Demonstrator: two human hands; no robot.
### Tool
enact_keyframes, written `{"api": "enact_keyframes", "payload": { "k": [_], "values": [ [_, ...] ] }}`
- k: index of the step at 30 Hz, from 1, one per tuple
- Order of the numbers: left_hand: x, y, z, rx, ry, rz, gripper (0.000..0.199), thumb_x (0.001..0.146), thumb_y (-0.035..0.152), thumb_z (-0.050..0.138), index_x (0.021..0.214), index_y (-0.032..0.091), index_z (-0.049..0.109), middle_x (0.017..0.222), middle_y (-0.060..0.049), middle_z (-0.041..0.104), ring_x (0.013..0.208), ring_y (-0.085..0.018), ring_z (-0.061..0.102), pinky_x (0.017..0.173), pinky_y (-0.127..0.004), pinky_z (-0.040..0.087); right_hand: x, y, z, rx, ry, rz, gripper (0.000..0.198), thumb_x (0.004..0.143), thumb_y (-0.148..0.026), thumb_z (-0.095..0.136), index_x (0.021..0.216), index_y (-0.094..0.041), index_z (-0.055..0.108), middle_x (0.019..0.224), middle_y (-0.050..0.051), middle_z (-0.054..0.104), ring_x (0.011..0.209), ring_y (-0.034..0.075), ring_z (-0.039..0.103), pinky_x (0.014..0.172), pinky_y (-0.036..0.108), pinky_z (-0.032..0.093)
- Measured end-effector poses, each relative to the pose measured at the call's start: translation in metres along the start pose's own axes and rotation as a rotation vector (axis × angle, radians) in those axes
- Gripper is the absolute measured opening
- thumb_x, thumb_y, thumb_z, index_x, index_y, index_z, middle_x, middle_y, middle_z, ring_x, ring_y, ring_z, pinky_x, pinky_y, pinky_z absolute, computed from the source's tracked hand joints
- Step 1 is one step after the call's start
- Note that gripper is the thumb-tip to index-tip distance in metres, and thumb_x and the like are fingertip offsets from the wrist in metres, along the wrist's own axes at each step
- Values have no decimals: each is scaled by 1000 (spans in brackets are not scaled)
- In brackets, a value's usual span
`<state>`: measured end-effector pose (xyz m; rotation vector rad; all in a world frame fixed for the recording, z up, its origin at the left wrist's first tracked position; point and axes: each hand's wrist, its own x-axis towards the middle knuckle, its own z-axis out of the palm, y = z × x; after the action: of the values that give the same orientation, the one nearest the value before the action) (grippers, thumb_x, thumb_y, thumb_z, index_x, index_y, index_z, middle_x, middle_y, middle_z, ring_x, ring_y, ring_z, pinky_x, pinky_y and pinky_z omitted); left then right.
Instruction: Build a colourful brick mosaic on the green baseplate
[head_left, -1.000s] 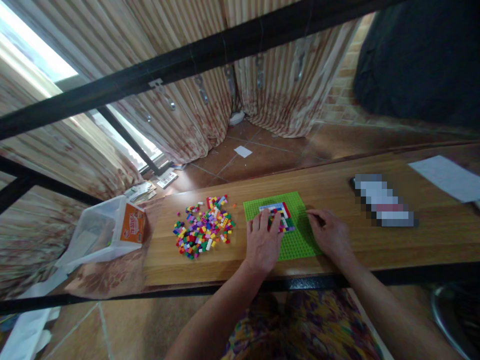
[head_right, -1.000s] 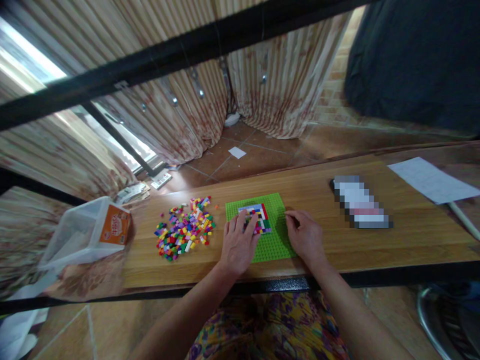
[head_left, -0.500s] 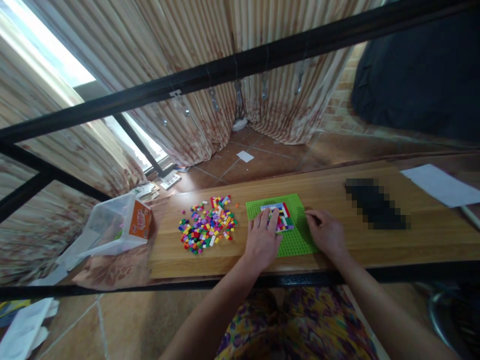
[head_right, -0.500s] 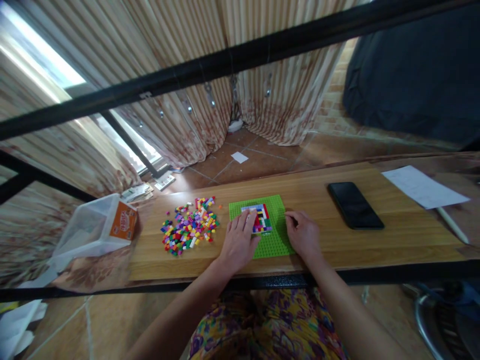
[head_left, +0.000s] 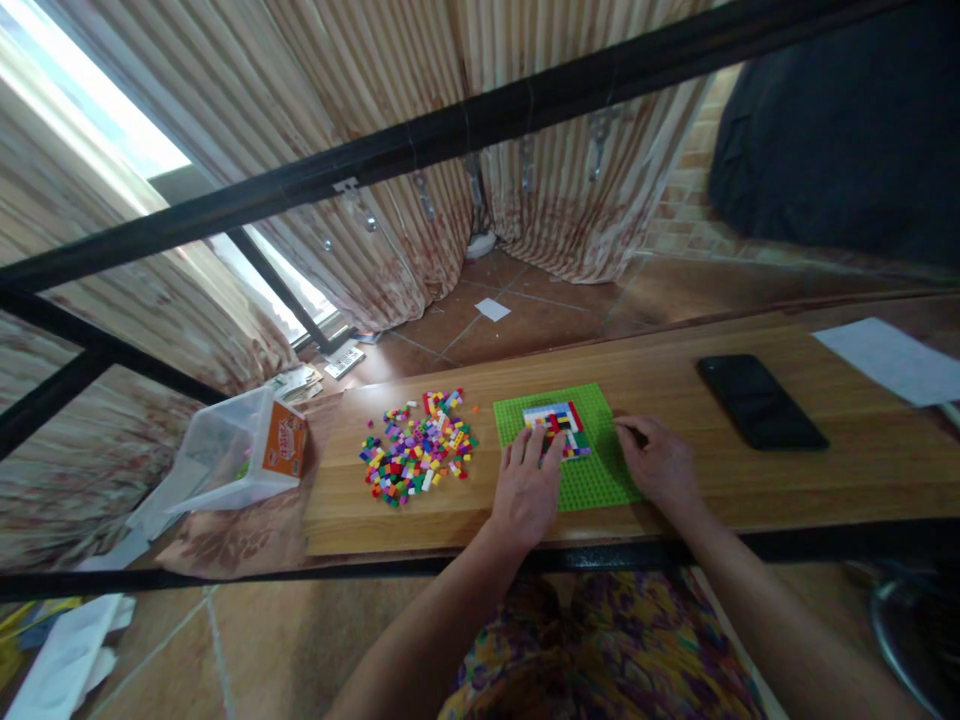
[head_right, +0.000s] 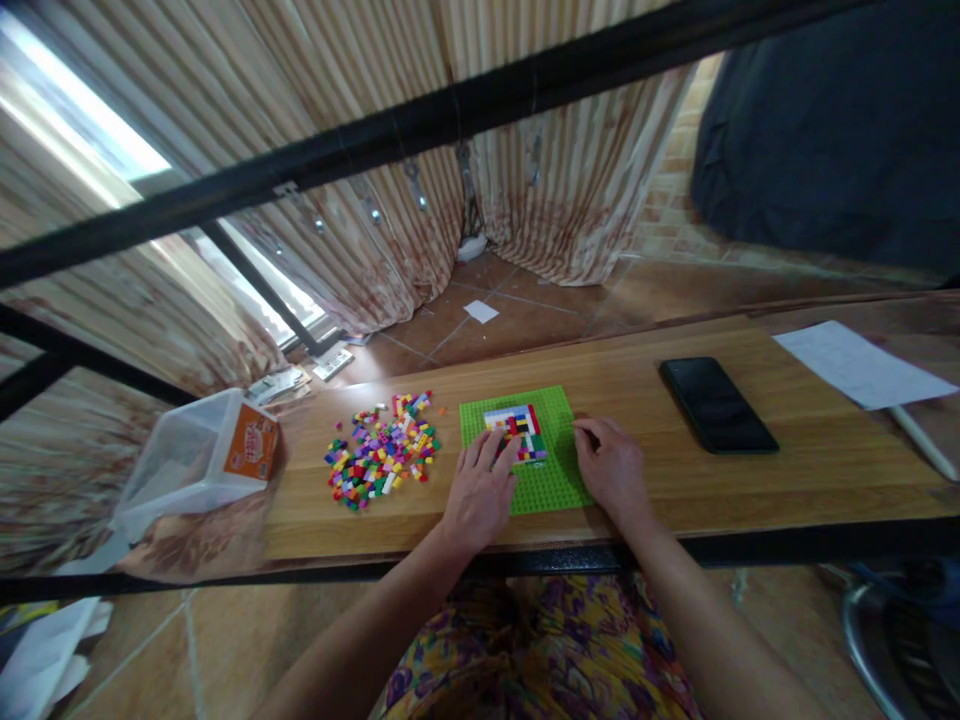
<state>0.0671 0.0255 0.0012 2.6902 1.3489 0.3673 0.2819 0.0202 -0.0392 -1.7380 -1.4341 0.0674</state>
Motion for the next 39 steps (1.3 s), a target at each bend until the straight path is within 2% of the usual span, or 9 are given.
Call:
{"api": "enact_keyframes", "payload": {
  "k": [8,20,29,33,39],
  "values": [
    [1,0,3,38,14,-7,57,94,19,47,149,30,36,153,-10,41,138,-31,38,106,-51,43,-1,-2,-1,4,1,7,23,90,-31,50,90,-19,70,89,8,72,78,20,66,70,34,51],
    [1,-1,7,19,11,1,53,95,19,45,147,27,38,152,-11,41,139,-31,37,107,-49,43,-2,-5,-3,7,-22,16,23,90,-31,49,90,-20,69,89,8,71,81,21,65,76,36,52],
    [3,2,3,34,16,-28,51,96,20,44,146,30,41,150,-9,45,137,-30,39,103,-51,46,-2,-4,-1,8,-27,10,23,90,-31,48,89,-20,68,89,8,70,82,21,64,76,35,51],
    [2,-1,0,-5,8,-21,58,94,17,46,149,31,35,151,-8,43,139,-29,38,106,-51,43,-1,-3,1,0,-13,10,23,89,-31,49,88,-19,69,89,8,69,79,20,64,73,35,51],
    [-11,-3,-12,-168,57,-31,71,90,15,47,155,20,20,152,-13,42,138,-26,40,113,-47,38,0,-2,2,-6,6,-13,23,89,-31,49,87,-20,68,88,8,70,79,21,65,73,36,51]
  ]
}}
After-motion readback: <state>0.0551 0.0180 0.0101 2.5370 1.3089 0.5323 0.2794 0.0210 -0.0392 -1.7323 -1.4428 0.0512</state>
